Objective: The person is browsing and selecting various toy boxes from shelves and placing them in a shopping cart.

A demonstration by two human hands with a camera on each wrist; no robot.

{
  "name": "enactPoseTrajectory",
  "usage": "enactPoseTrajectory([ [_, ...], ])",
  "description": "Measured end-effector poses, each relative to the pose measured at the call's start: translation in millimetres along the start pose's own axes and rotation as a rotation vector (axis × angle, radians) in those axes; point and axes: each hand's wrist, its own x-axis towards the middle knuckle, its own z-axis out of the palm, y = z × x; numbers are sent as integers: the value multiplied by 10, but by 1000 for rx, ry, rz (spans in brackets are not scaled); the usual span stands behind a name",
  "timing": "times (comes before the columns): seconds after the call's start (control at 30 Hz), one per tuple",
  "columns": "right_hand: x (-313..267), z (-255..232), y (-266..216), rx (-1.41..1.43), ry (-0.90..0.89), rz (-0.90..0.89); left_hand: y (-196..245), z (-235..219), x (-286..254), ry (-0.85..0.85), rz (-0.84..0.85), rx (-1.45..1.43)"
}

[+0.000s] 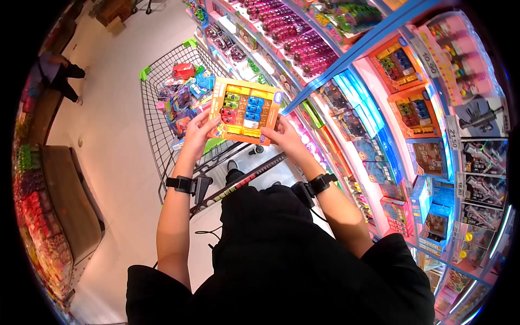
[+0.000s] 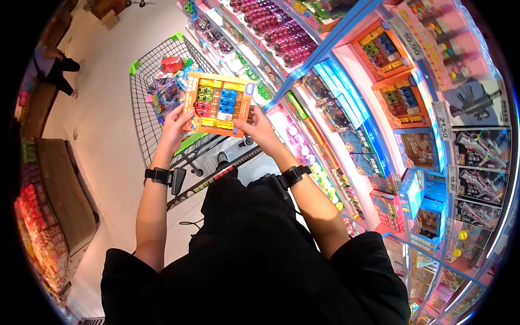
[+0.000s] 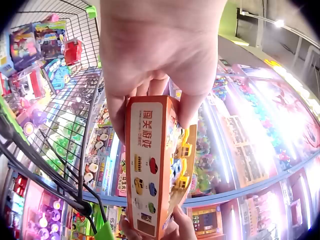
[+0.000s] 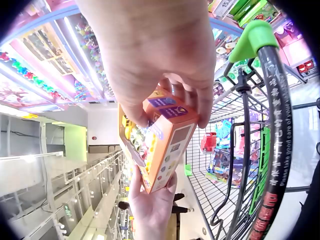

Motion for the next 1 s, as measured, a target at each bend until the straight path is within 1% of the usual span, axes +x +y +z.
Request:
enactPoseTrajectory([
  [0.03, -109, -68, -47, -8, 7, 38, 34, 120, -39, -10, 6, 17],
  [0.1, -271, -214, -27, -16, 21, 26, 68, 327, -95, -36, 23, 87],
  [0.13, -363, -273, -36, 23, 17, 34, 52, 405, -113, -45, 28, 119],
  [0.3, -664, -474, -69, 111, 24, -40, 57, 717, -258, -45, 10, 277],
  [0.43, -757, -613, -74, 189, -37, -89, 98, 922, -382, -16, 1, 361],
  [0.53, -800, -651, -23, 232, -75, -122, 153, 1088, -509, 6, 46, 391],
  [0.6, -843, -649, -22, 260, -76, -122, 142, 1191, -590, 29, 99, 354],
  [0.63, -842, -677, -58, 206, -62, -108, 132, 1232, -600, 35, 126, 335],
  [0.67, -857, -704, -87, 155, -42, -94, 114, 1190, -597, 12, 98, 362],
  [0.7, -860, -721, -130, 105, -19, -82, 117, 1243, -634, 29, 108, 347],
  [0.73, -838, -756, -201, 91, -52, -180, 133, 1306, -685, 44, 118, 334],
  [0.77, -785, -818, -304, -20, -77, -369, 134, 1348, -724, 55, 122, 323],
  [0.8, -774, -863, -488, -69, -71, -343, 53, 1186, -635, 28, 47, 402],
  [0.83, -748, -907, -710, -116, -61, -321, 70, 1199, -650, 6, 42, 371],
  [0.9, -626, -1018, -1122, -336, -143, -406, 104, 1233, -716, -52, 20, 316],
  [0.97, -590, -1017, -1635, -813, -112, -406, 61, 1158, -695, -67, 46, 274],
  [1.0, -570, -964, -1851, -836, -210, -344, 62, 1126, -697, -61, 46, 251],
])
